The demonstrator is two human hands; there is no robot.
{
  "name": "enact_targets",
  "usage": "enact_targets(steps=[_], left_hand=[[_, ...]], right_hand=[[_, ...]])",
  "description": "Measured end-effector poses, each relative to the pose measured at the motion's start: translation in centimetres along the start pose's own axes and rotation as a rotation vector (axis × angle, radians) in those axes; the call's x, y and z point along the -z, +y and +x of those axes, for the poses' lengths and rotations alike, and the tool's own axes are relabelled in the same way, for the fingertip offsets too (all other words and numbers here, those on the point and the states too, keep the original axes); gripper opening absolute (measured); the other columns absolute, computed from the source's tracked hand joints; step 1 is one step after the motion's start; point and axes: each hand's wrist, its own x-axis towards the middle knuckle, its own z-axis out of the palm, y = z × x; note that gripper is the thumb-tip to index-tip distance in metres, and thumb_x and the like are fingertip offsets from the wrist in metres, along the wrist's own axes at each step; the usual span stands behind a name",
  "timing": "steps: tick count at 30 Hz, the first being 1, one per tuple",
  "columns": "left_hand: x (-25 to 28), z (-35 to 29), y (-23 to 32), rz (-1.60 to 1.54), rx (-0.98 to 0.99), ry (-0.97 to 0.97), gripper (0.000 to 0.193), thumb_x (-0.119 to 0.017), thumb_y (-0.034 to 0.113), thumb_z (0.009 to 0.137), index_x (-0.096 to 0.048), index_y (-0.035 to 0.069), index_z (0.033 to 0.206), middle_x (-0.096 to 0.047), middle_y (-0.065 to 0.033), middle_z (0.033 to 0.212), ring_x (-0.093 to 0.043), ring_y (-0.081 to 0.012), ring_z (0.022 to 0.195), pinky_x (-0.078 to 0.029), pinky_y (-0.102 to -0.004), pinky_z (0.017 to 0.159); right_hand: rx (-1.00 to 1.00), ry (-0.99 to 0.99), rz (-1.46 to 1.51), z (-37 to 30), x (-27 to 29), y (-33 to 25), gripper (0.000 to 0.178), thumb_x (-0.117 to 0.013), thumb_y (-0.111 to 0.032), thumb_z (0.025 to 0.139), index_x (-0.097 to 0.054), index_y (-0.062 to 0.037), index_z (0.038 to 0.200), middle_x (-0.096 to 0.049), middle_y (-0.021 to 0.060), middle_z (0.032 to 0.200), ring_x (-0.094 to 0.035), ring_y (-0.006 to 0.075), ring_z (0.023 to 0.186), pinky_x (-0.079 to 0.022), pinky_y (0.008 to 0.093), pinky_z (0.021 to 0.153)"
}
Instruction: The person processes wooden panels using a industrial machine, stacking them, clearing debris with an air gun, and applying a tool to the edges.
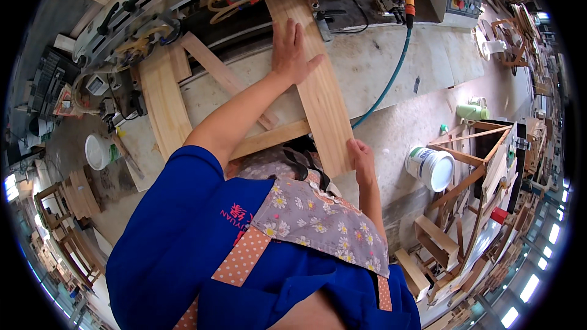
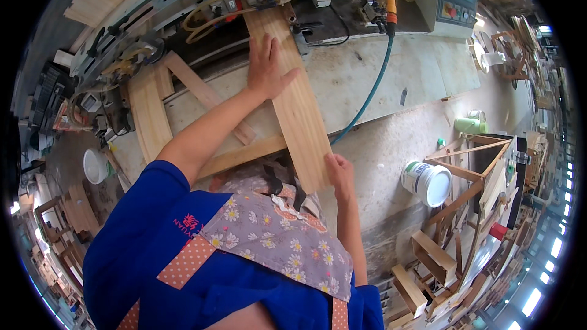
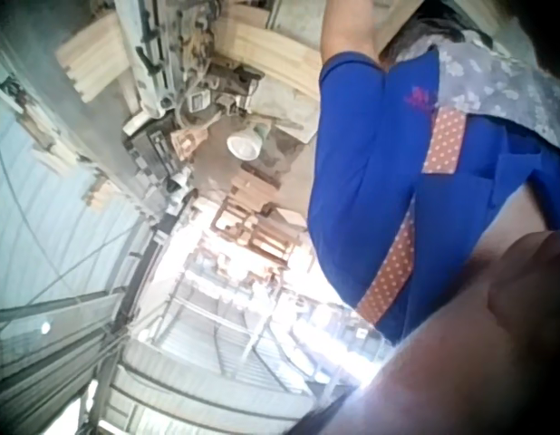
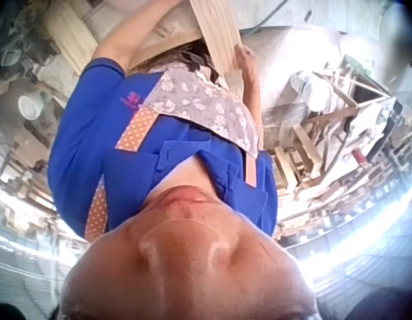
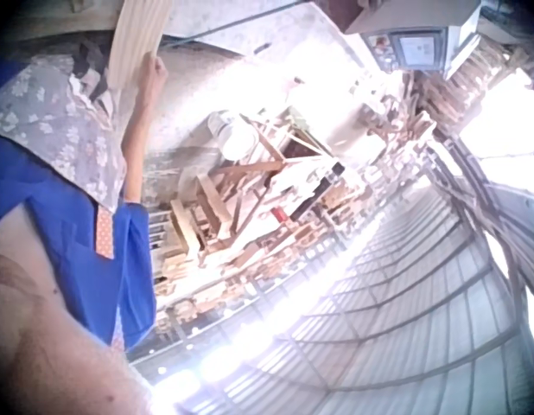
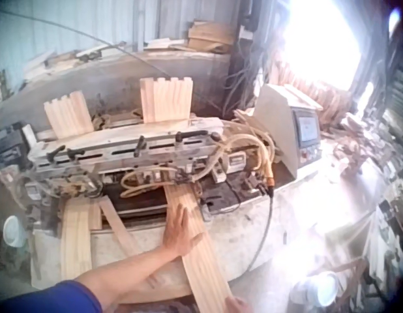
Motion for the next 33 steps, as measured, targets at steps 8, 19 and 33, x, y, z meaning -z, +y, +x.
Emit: enact_targets(steps=[8, 19, 33], left_hand=[[0.7, 0.4, 0.1, 0.005, 0.001, -0.074, 0.1, -0.056, 0.064, 0.083, -0.028, -0.01, 0.144, -0.023, -0.0246, 0.151, -0.008, -0.0512, 0.141, -0.002, -0.054, 0.119], [3.6, -2.9, -2.6, 0.074, 0.178, -0.136, 0.104, -0.073, 0.053, 0.073, -0.027, -0.005, 0.146, -0.021, -0.0291, 0.153, -0.011, -0.0489, 0.144, -0.014, -0.0535, 0.118], [4.7, 0.7, -8.3, -0.026, 0.315, -0.17, 0.078, -0.062, 0.042, 0.089, -0.038, -0.019, 0.132, -0.032, -0.0352, 0.145, -0.024, -0.0495, 0.14, -0.025, -0.046, 0.116]], right_hand=[[0.534, 0.211, -0.691, -0.1, -2.2, -4.7, 0.04, -0.068, -0.028, 0.088, -0.059, -0.0018, 0.118, -0.065, 0.0141, 0.106, -0.061, 0.0274, 0.094, -0.049, 0.0396, 0.078], [0.574, 0.159, -1.287, 1.9, -11.0, -10.1, 0.094, -0.076, -0.037, 0.072, -0.028, -0.0171, 0.15, -0.026, 0.0311, 0.151, -0.05, 0.049, 0.115, -0.047, 0.0488, 0.093], [0.584, 0.153, -1.292, 1.9, -10.8, -10.5, 0.093, -0.077, -0.033, 0.071, -0.029, -0.0169, 0.149, -0.029, 0.0322, 0.148, -0.052, 0.0496, 0.112, -0.049, 0.0489, 0.091]])
